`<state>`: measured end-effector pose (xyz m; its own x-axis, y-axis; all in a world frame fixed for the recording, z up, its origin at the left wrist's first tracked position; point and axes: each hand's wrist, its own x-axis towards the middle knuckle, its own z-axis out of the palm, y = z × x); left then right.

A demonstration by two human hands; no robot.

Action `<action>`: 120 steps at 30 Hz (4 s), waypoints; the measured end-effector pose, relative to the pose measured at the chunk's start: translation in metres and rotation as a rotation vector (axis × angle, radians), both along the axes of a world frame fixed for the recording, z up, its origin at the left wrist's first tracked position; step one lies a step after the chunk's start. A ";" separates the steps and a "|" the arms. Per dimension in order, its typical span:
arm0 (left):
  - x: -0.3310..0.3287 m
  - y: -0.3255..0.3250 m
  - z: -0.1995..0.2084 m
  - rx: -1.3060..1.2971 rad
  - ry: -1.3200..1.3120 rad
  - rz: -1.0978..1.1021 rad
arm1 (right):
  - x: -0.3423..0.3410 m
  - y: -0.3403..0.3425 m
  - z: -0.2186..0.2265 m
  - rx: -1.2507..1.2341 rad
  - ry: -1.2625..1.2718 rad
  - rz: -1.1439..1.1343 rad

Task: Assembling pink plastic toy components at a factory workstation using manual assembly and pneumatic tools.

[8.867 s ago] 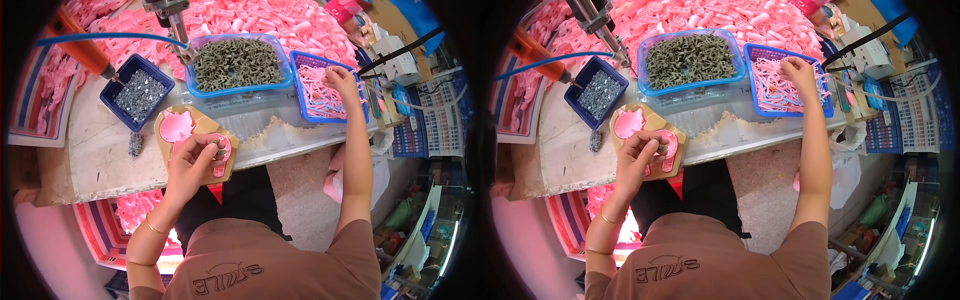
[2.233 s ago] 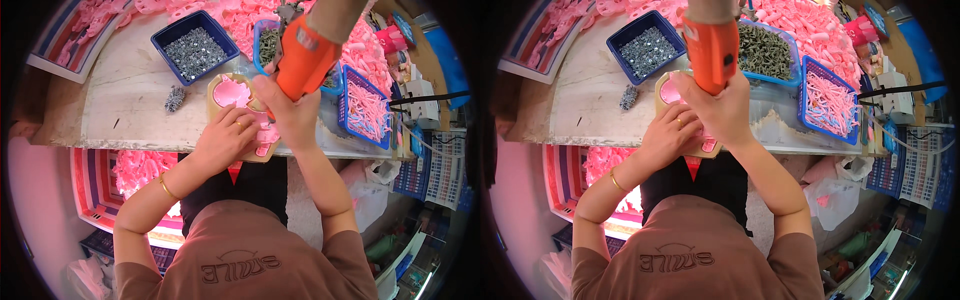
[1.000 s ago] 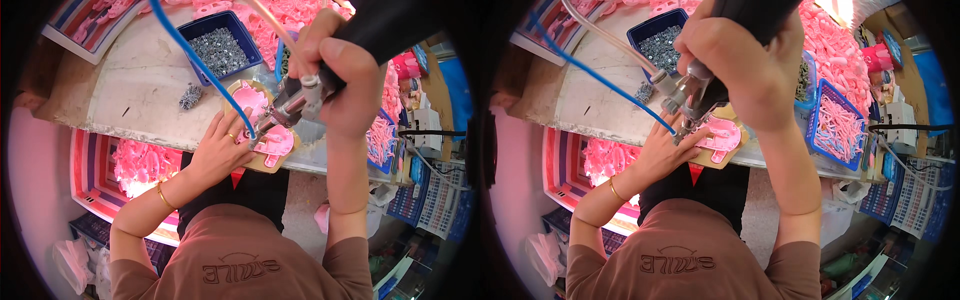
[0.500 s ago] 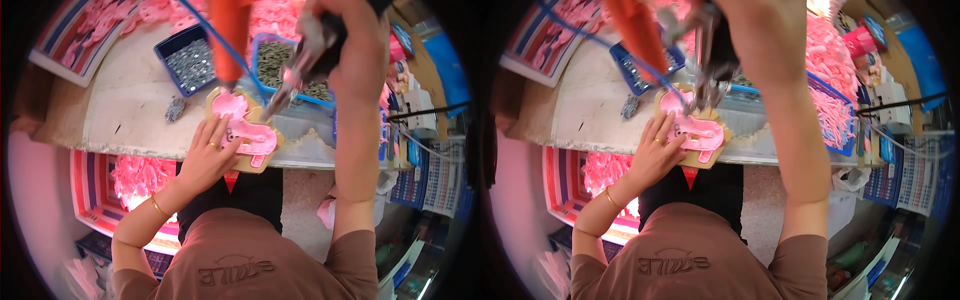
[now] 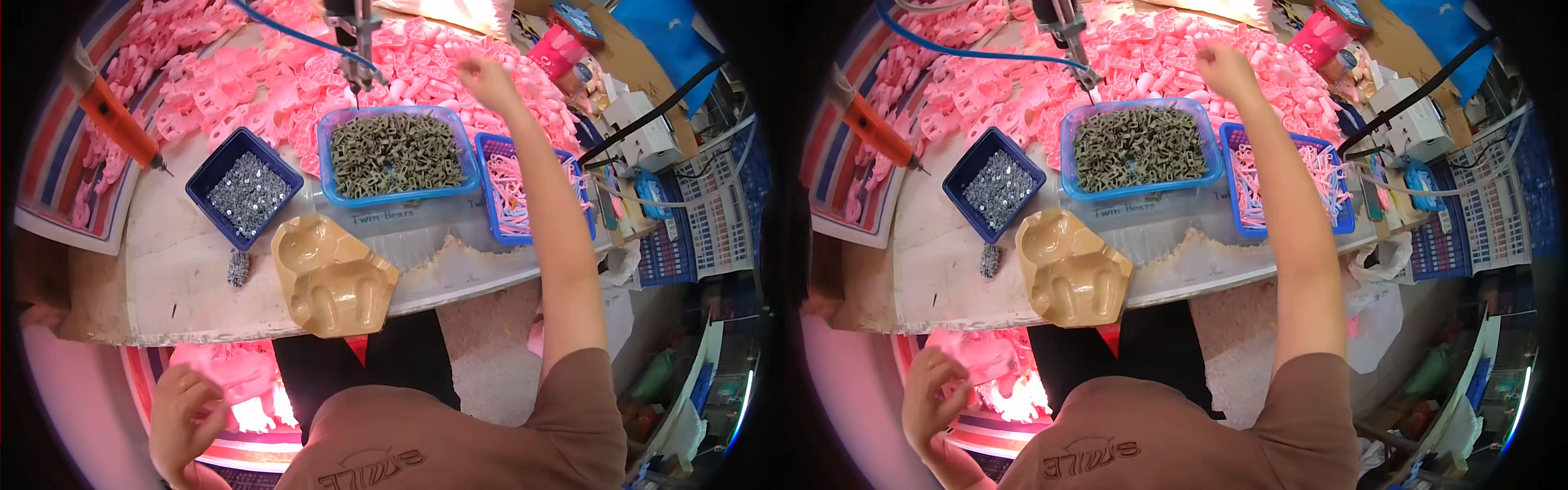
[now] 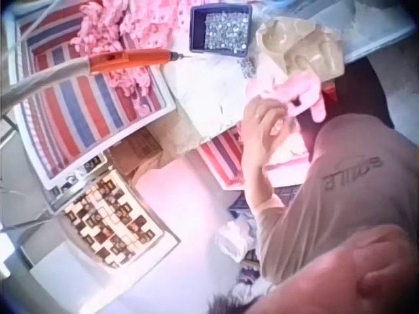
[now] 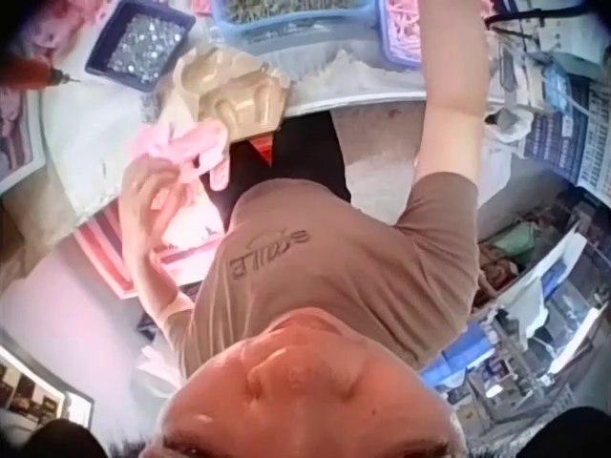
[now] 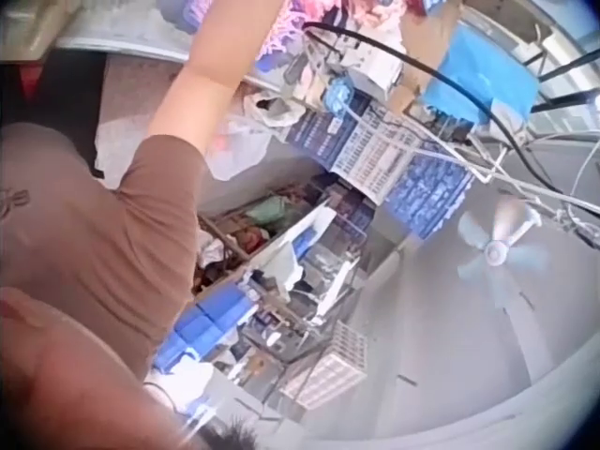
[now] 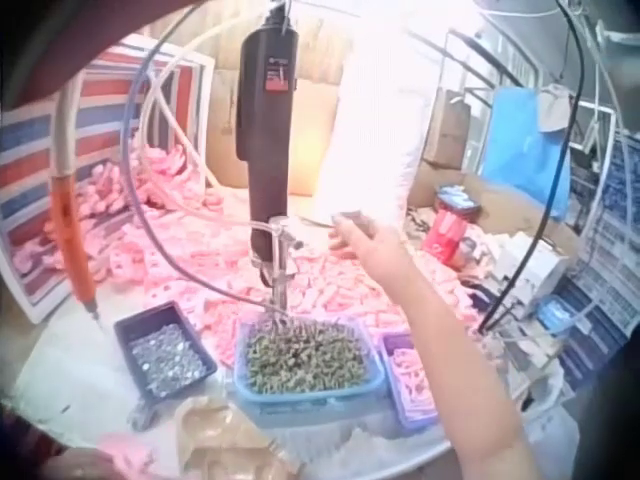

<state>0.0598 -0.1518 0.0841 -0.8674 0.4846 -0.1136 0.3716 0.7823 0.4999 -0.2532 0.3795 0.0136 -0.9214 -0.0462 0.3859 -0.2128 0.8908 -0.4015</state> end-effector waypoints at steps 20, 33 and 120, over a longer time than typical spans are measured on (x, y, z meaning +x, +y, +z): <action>-0.065 0.114 -0.062 0.452 -0.095 -0.025 | 0.104 -0.040 0.021 -0.650 -0.697 0.569; -0.062 0.175 -0.103 0.827 0.226 -0.028 | 0.146 -0.130 0.004 -0.829 -1.081 1.026; -0.039 0.027 -0.104 0.249 0.809 -0.095 | 0.248 -0.254 -0.037 -0.705 -0.579 0.574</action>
